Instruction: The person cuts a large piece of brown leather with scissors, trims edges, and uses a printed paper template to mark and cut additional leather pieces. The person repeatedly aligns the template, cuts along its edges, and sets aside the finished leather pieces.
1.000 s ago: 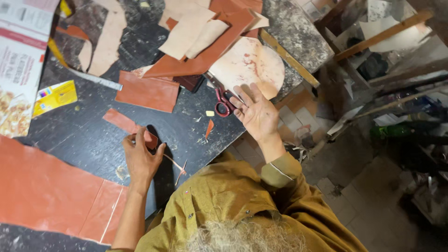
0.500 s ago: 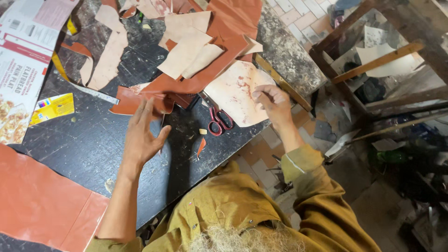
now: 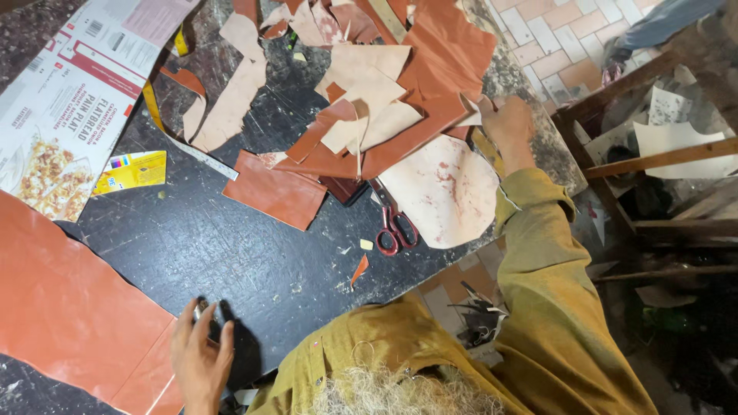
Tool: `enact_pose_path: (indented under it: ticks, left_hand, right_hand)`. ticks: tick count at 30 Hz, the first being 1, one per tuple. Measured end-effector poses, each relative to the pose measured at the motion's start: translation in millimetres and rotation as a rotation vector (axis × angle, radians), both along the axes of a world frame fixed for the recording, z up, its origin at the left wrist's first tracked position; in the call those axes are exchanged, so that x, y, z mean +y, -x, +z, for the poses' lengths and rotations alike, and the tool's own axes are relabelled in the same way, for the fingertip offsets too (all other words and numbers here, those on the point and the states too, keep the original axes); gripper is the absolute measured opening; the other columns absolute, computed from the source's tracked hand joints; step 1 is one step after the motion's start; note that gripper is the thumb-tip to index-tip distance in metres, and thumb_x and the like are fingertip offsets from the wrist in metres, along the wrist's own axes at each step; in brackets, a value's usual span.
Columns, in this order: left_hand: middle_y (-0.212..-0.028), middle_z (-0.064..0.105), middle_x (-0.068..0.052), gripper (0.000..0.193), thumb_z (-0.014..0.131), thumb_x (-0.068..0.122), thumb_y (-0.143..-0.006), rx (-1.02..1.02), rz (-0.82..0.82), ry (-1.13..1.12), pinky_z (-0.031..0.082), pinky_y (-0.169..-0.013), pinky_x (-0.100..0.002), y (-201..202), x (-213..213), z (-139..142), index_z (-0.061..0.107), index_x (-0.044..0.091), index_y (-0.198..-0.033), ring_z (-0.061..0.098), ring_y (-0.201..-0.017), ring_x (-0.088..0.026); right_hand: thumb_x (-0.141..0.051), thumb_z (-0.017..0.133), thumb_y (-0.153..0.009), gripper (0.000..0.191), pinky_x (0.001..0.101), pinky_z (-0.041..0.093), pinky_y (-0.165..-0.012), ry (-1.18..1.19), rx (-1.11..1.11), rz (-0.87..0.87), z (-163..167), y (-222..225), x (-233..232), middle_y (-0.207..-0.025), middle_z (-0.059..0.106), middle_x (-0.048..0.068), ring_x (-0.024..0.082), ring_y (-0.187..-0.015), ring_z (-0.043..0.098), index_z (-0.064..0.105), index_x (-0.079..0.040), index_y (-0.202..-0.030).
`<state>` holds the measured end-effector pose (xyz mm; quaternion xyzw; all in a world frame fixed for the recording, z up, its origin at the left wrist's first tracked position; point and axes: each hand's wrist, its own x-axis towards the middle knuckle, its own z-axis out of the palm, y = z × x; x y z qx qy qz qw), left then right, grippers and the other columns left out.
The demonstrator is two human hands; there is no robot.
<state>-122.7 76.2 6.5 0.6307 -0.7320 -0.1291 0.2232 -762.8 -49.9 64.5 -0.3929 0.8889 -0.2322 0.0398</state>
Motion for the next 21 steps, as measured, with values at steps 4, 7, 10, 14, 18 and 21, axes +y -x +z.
enact_pose_path:
  ticks: [4,7,10,14,18,21]
  left_hand:
    - [-0.119,0.060,-0.025,0.027,0.074,0.017,-0.094,0.088,0.197,0.090,0.054,-0.099,-0.040,-66.7,13.5,-30.8,0.073,-0.001,-0.114,0.068,-0.119,-0.036]
    - [-0.099,0.066,-0.021,0.020,0.075,0.014,-0.095,0.066,0.297,0.048,0.052,-0.107,-0.039,-91.5,12.3,-39.9,0.074,-0.001,-0.108,0.068,-0.097,-0.030]
    - [-0.120,0.066,-0.022,0.018,0.073,0.015,-0.099,0.138,0.273,0.093,0.052,-0.103,-0.036,-89.8,14.9,-38.4,0.074,0.001,-0.112,0.066,-0.104,-0.027]
    - [-0.127,0.068,-0.018,0.016,0.073,0.011,-0.097,0.170,0.211,0.148,0.050,-0.109,-0.040,-58.1,9.8,-17.2,0.075,0.002,-0.110,0.064,-0.122,-0.029]
    - [-0.125,0.071,-0.013,0.017,0.071,0.009,-0.094,0.329,0.118,0.036,0.053,-0.101,-0.036,-38.2,6.6,12.3,0.075,0.004,-0.110,0.067,-0.117,-0.026]
    - [-0.120,0.073,-0.012,0.016,0.070,0.007,-0.093,0.413,0.047,-0.005,0.054,-0.098,-0.035,-32.1,5.7,26.0,0.075,0.004,-0.108,0.069,-0.113,-0.025]
  right_hand:
    - [-0.027,0.089,-0.081,0.034,0.0395,0.052,-0.063,0.143,-0.327,-0.107,-7.6,3.3,-41.3,-0.084,0.073,0.014,0.023,-0.072,0.067,0.073,0.001,-0.089]
    - [-0.017,0.084,-0.083,0.028,0.0342,0.051,-0.063,0.233,-0.616,-0.158,-10.0,-0.9,-59.7,-0.091,0.072,0.011,0.017,-0.073,0.065,0.070,0.003,-0.099]
    - [-0.018,0.075,-0.093,0.030,0.0360,0.050,-0.068,0.363,-0.719,-0.062,-7.4,-7.6,-63.9,-0.101,0.069,0.009,0.019,-0.080,0.063,0.062,0.001,-0.113]
    - [-0.018,0.064,-0.106,0.033,0.0384,0.050,-0.074,0.411,-0.787,0.205,27.8,-1.5,-58.4,-0.114,0.064,0.007,0.022,-0.088,0.061,0.051,-0.001,-0.131]
    - [-0.017,0.059,-0.119,0.030,0.0439,0.053,-0.089,0.701,-0.836,0.604,103.1,33.7,-50.0,-0.120,0.059,0.006,0.026,-0.102,0.059,0.046,-0.001,-0.141]
    - [-0.016,0.060,-0.118,0.030,0.0444,0.054,-0.090,0.773,-0.774,0.515,148.1,46.3,-39.3,-0.122,0.059,0.007,0.026,-0.104,0.060,0.047,-0.002,-0.141]
